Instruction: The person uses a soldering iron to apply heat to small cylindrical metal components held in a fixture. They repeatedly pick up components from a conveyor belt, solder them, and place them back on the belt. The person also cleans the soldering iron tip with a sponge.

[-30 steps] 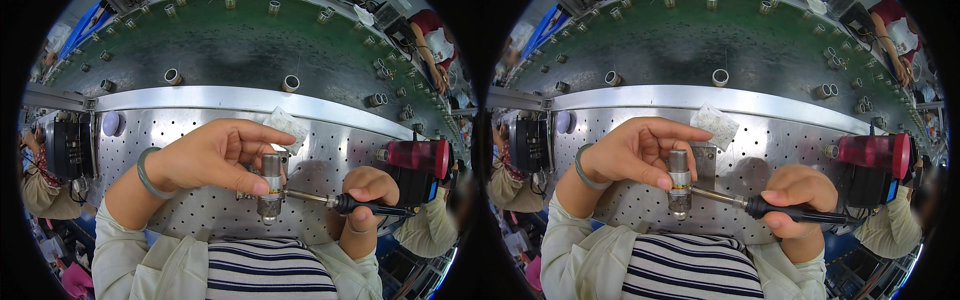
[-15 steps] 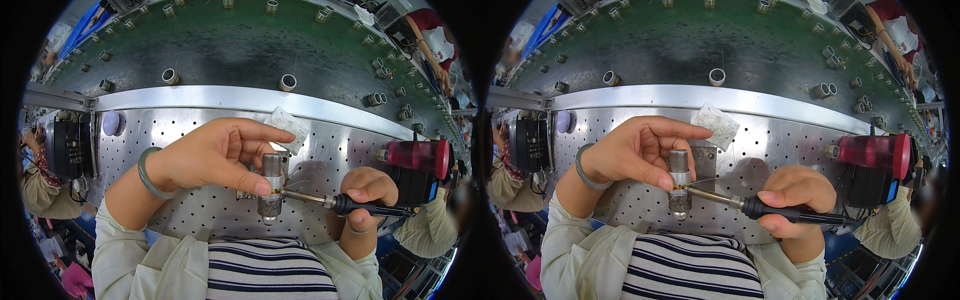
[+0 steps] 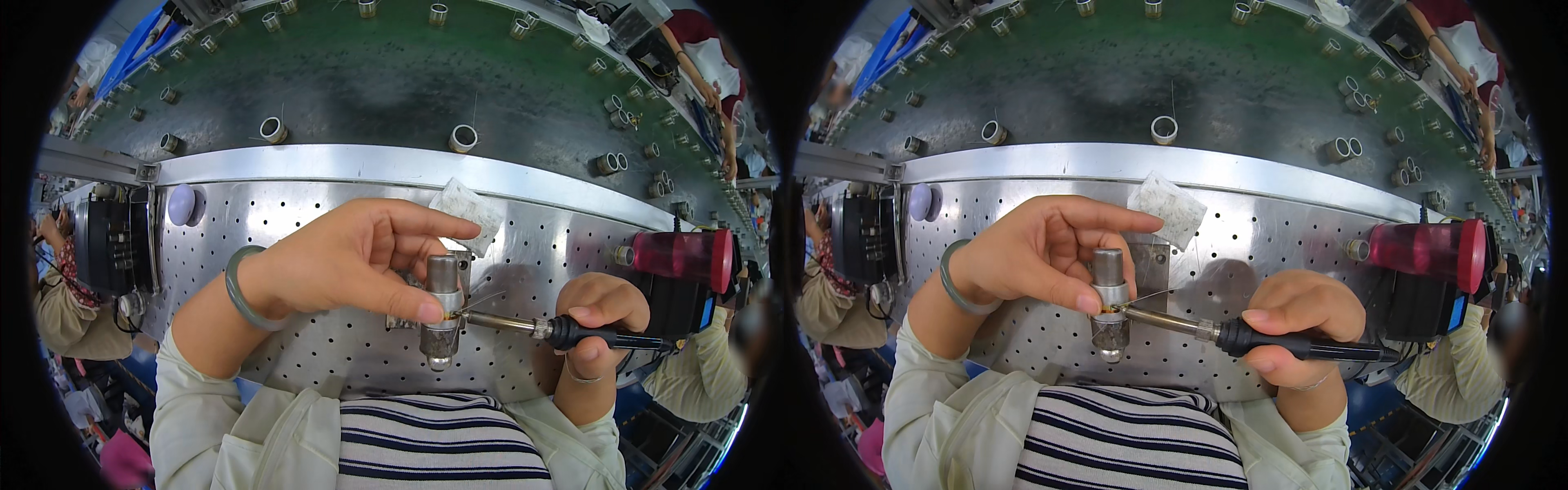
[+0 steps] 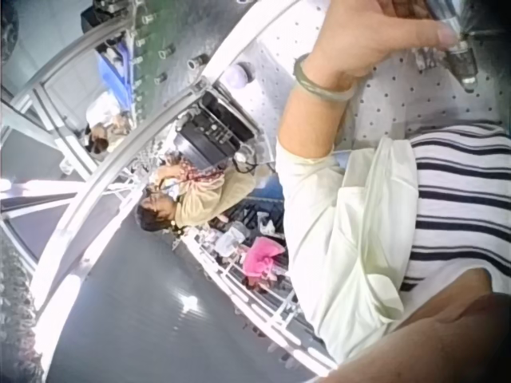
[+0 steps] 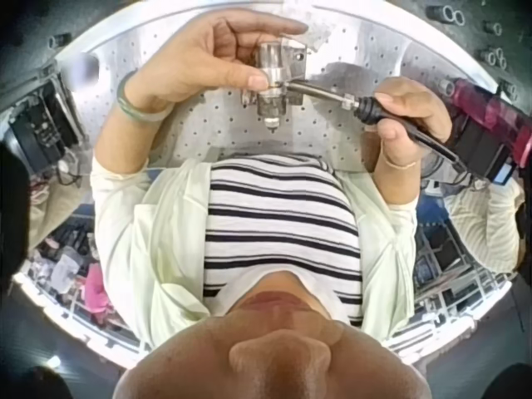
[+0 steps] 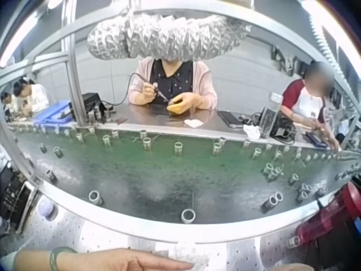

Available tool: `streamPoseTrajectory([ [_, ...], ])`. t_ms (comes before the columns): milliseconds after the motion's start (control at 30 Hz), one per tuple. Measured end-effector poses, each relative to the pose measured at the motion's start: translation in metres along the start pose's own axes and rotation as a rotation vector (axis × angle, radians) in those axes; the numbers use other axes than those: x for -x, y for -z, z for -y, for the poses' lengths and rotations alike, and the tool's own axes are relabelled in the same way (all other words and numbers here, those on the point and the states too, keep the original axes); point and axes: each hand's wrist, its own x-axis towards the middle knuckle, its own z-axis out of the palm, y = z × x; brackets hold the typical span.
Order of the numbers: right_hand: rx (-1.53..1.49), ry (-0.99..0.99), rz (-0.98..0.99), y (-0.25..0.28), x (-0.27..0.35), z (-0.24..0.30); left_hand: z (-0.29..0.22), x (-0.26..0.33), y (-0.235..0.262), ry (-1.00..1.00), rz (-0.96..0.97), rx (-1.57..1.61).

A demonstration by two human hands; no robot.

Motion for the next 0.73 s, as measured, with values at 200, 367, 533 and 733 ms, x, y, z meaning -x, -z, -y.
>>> streamPoseTrajectory([
  [200, 0.034, -0.051, -0.014, -0.0001, 0.0007, 0.0006, -0.0032, 0.0022, -0.002, 0.01, 0.003, 0.034],
  [367, 0.015, -0.084, -0.032, -0.001, 0.0014, 0.0007, -0.0022, 0.0025, -0.0007, 0.004, 0.004, 0.041],
  [533, 0.02, -0.066, -0.034, -0.0014, -0.0002, 0.001, -0.0033, 0.0028, 0.0, 0.012, 0.011, 0.035],
  [733, -0.005, -0.09, -0.018, -0.0018, -0.0026, 0.0005, -0.0028, 0.0035, 0.0028, 0.014, 0.023, 0.01],
])
